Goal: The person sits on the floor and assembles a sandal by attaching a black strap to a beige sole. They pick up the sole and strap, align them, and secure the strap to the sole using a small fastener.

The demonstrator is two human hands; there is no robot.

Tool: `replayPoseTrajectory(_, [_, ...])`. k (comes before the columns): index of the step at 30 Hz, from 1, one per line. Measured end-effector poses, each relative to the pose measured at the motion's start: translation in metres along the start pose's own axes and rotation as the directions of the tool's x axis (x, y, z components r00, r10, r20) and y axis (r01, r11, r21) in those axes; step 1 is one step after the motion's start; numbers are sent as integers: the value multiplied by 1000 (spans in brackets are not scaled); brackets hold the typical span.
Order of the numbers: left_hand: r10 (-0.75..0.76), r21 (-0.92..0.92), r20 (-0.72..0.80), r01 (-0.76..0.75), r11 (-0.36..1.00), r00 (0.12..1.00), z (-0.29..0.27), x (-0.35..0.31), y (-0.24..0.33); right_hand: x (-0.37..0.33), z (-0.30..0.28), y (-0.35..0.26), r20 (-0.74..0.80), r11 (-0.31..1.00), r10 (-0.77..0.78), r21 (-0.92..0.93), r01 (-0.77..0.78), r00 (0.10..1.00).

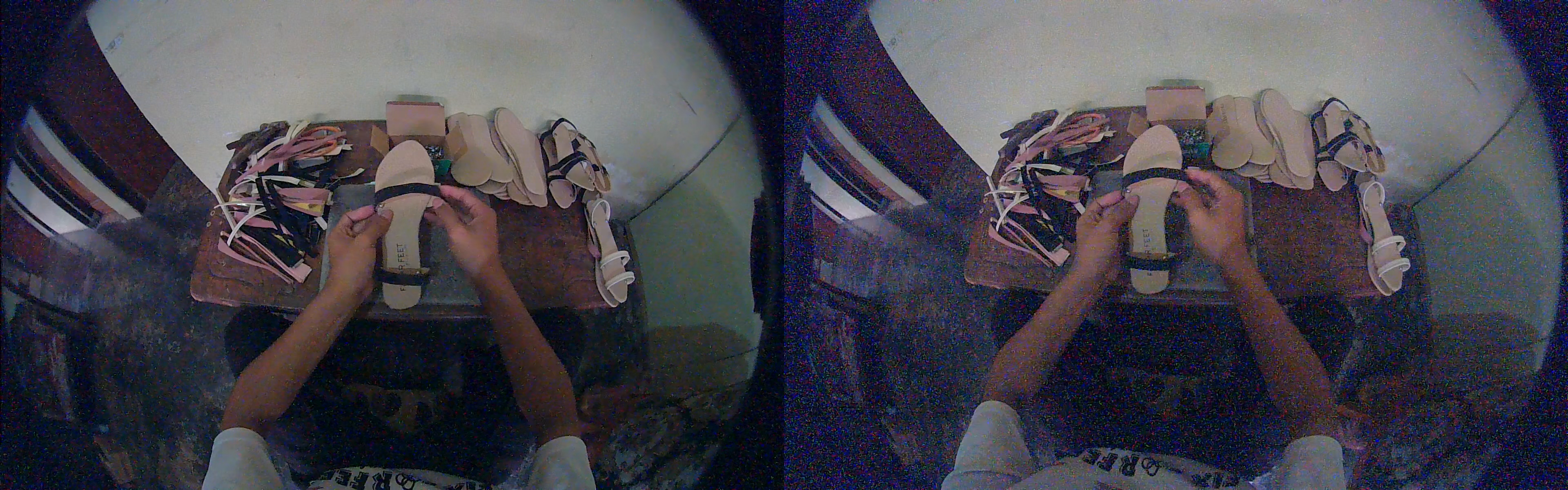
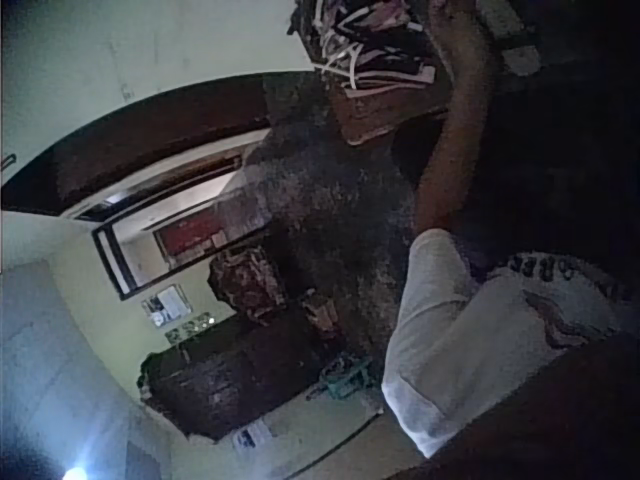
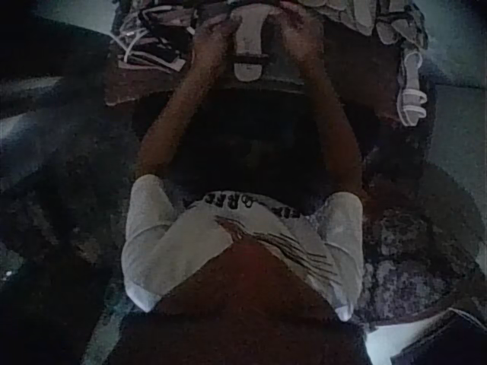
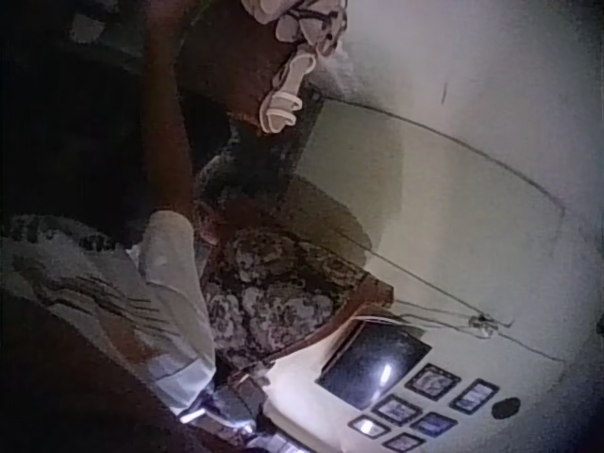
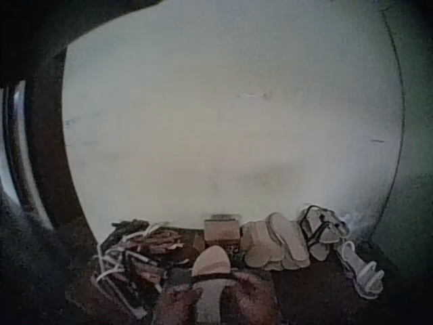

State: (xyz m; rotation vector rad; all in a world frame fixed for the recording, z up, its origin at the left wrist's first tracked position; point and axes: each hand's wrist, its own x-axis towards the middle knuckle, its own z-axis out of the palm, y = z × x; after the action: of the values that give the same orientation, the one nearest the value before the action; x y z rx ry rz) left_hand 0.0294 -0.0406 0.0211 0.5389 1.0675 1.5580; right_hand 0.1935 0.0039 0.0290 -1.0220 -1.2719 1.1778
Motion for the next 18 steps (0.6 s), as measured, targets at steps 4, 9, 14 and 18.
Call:
replayPoseTrajectory(4, [-6, -10, -20, 6, 1000, 1000, 3, -2, 0, 0, -1, 5, 26, 999, -38, -4, 39, 999])
replayPoseTrajectory(9, [0, 68, -51, 4, 998, 999, -1, -3, -10, -5, 8, 3, -5, 998, -62, -24, 62, 998])
replayPoseTrajectory(14, [-102, 198, 4, 99, 975, 995, 8, -13, -7, -2, -1, -10, -60, 996, 3, -83, -8, 998])
replayPoseTrajectory(18, [-215, 364, 225, 122, 923, 950, -2, -6, 20, 11, -20, -1, -100, 992, 18, -125, -30, 995])
